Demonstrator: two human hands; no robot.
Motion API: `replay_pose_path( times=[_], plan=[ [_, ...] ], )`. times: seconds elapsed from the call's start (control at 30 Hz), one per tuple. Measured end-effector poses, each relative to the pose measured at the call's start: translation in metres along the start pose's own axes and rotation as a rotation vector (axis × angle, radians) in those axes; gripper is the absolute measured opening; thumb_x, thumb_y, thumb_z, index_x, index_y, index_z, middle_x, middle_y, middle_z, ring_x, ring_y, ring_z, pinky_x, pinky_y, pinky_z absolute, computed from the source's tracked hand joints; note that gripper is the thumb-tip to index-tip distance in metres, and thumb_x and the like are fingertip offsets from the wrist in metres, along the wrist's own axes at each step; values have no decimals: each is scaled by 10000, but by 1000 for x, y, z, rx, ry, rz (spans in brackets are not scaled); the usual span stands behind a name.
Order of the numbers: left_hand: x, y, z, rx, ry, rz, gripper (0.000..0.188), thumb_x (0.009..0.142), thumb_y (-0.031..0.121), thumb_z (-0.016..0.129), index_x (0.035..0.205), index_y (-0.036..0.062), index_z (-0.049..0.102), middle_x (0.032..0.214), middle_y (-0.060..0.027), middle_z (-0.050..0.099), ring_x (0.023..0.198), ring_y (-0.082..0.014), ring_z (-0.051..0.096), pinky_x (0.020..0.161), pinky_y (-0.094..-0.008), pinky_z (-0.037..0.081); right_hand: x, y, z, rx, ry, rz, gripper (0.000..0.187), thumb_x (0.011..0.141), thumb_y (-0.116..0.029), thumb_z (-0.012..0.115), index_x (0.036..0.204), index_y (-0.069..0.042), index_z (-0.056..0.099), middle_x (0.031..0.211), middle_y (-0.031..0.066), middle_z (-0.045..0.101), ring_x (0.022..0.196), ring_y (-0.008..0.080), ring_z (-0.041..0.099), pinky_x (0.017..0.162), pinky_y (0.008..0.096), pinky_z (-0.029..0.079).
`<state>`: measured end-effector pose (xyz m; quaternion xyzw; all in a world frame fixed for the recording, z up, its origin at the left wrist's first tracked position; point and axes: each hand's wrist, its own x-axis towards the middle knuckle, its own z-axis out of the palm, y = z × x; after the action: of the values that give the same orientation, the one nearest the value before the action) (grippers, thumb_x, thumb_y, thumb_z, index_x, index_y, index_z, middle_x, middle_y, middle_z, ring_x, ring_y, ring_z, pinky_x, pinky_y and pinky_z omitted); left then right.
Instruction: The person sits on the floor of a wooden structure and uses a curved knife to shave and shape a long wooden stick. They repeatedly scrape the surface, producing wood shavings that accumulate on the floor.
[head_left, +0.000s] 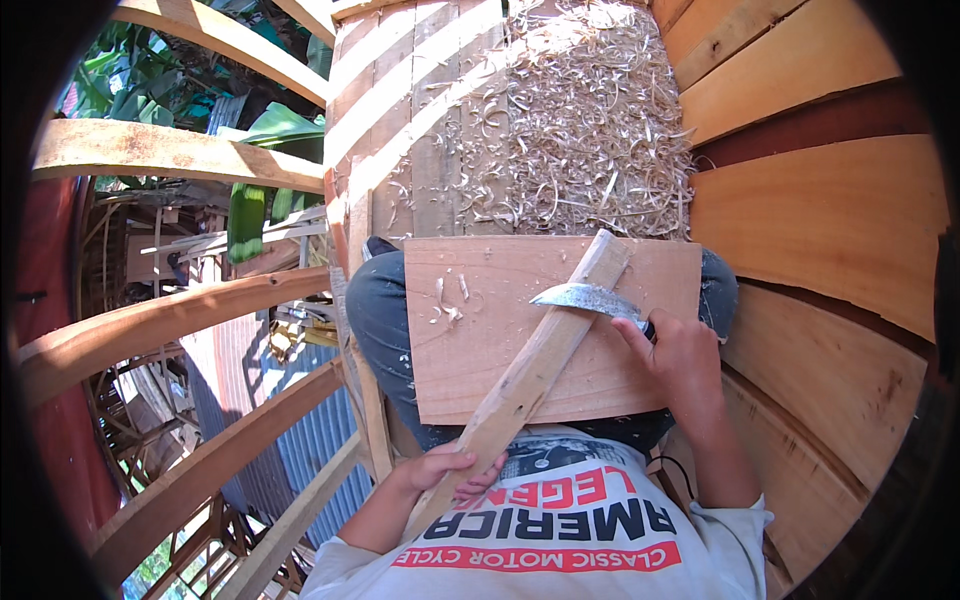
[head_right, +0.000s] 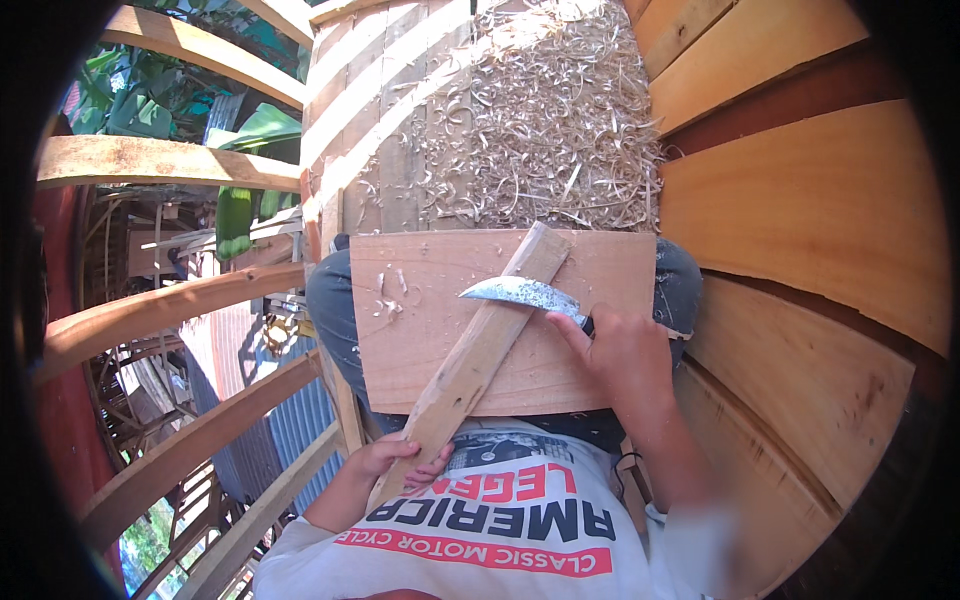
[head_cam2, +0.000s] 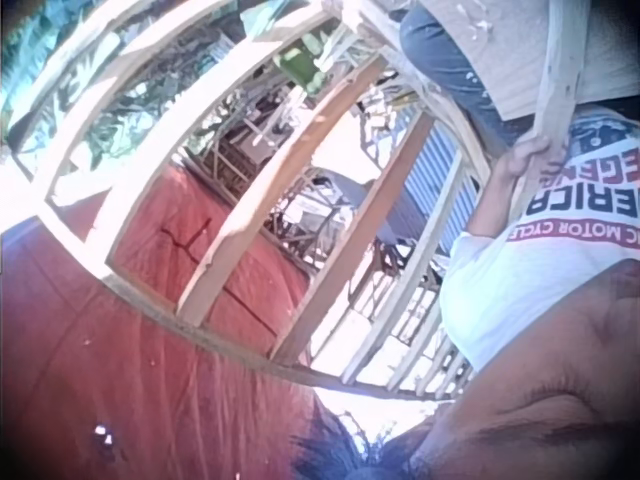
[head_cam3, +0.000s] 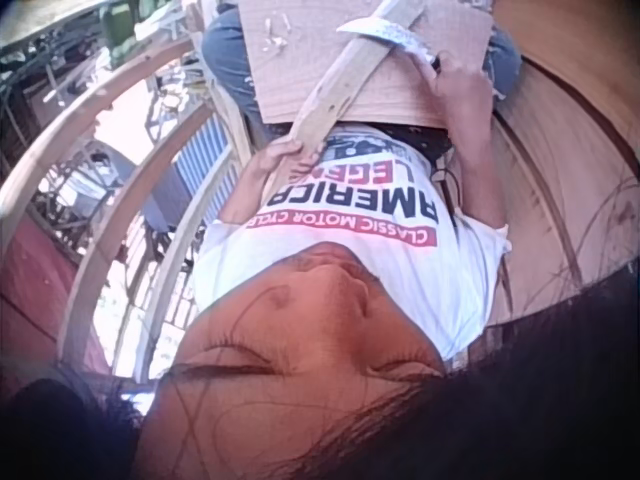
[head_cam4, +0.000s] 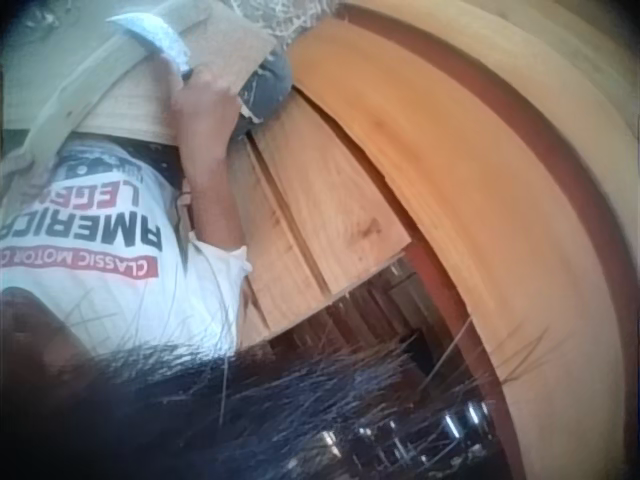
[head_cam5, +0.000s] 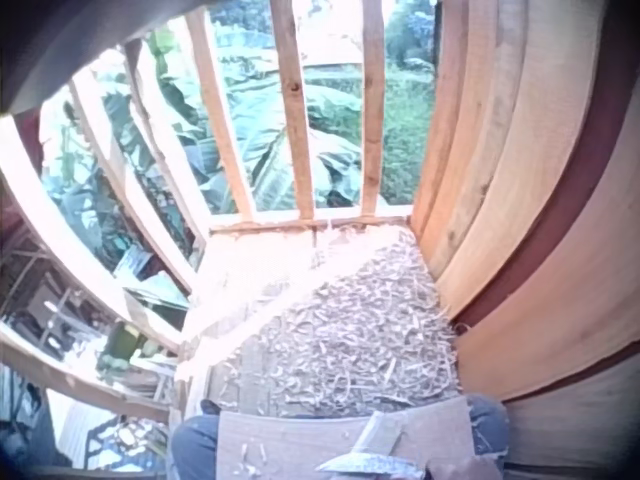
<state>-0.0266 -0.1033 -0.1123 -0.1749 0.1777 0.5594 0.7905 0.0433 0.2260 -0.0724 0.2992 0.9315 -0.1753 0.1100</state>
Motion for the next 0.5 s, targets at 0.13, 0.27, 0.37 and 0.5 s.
replay_pose_path(
  times=[0.13, 0.27, 0.37, 0.5],
  plan=[
    [1, 1, 0, 4, -11, 3, 540, 862, 395, 636, 1157, -11, 438, 743, -28, 420, 575, -83, 420, 437, -220, 375, -29, -24, 11, 84, -192, -221, 547, 842, -531, 633, 661, -15, 645, 578, 175, 603, 526, 335, 618, 497, 403, 484],
    [0, -2, 2, -7, 14, 16, 544, 861, 394, 638, 1162, -13, 438, 753, -31, 421, 576, -83, 417, 449, -213, 375, -22, -19, 17, 66, -103, -204, 592, 812, -593, 624, 635, -29, 635, 570, 151, 599, 506, 310, 613, 465, 389, 471],
    [1, -1, 5, -12, 27, 19, 548, 860, 393, 639, 1166, -16, 441, 759, -32, 422, 580, -83, 411, 461, -206, 362, -19, -12, 22, 34, -8, -219, 654, 798, -660, 584, 585, -42, 613, 538, 138, 584, 473, 295, 605, 422, 384, 453],
    [2, -3, 0, -34, -35, 22, 486, 918, 365, 560, 1188, -12, 414, 778, -28, 388, 592, -88, 385, 491, -212, 351, -13, -8, 22, 9, 35, -203, 676, 788, -691, 567, 578, -49, 612, 545, 133, 589, 480, 293, 608, 425, 379, 455]
  ],
)
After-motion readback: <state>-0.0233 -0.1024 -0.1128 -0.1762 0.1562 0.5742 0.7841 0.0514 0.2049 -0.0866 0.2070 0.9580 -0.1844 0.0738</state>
